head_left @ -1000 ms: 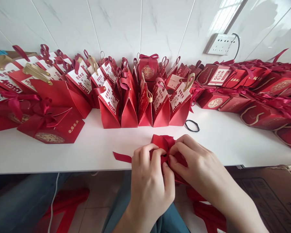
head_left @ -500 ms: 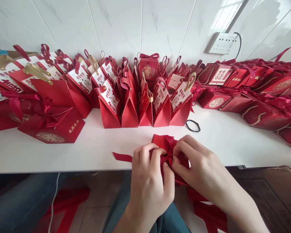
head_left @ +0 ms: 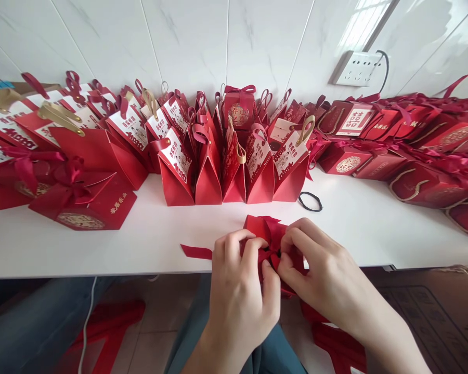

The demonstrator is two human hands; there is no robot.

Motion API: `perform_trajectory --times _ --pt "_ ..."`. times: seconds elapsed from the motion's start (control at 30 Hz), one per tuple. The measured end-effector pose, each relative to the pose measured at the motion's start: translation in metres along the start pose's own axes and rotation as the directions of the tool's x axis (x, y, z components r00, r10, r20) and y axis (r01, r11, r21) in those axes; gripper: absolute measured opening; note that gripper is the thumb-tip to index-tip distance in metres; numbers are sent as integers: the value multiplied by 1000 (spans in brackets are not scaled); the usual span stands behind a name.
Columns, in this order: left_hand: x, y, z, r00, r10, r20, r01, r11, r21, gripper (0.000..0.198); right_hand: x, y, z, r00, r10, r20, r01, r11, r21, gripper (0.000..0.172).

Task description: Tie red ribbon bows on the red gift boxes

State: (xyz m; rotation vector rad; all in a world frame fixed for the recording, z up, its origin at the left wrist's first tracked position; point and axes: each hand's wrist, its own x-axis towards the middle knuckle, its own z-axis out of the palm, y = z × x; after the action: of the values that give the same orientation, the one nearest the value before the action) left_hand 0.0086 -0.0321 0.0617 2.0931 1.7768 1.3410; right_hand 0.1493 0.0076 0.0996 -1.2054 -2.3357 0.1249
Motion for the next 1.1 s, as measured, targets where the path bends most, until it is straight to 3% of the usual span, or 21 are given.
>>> perform_trajectory --times 0.1,0.27,0.47,0.77,1.1 --pt "0 1 -1 1000 -16 23 16 1000 -1 20 1 -2 -1 999 15 29 -15 1000 -6 7" --pt "-1 1 -3 999 -3 41 3 1000 -4 21 2 -2 0 999 -3 44 4 1000 -23 13" --pt "5 2 -7 998 10 56 -8 1000 -25 20 -3 3 2 999 -40 14 38 993 108 12" --pt "35 -9 -24 952 93 292 -84 996 -43 12 -4 7 0 995 -103 -2 101 973 208 12" --pt "41 -12 -28 938 111 327 -83 992 -99 13 -2 10 -3 994 -102 39 88 959 268 13"
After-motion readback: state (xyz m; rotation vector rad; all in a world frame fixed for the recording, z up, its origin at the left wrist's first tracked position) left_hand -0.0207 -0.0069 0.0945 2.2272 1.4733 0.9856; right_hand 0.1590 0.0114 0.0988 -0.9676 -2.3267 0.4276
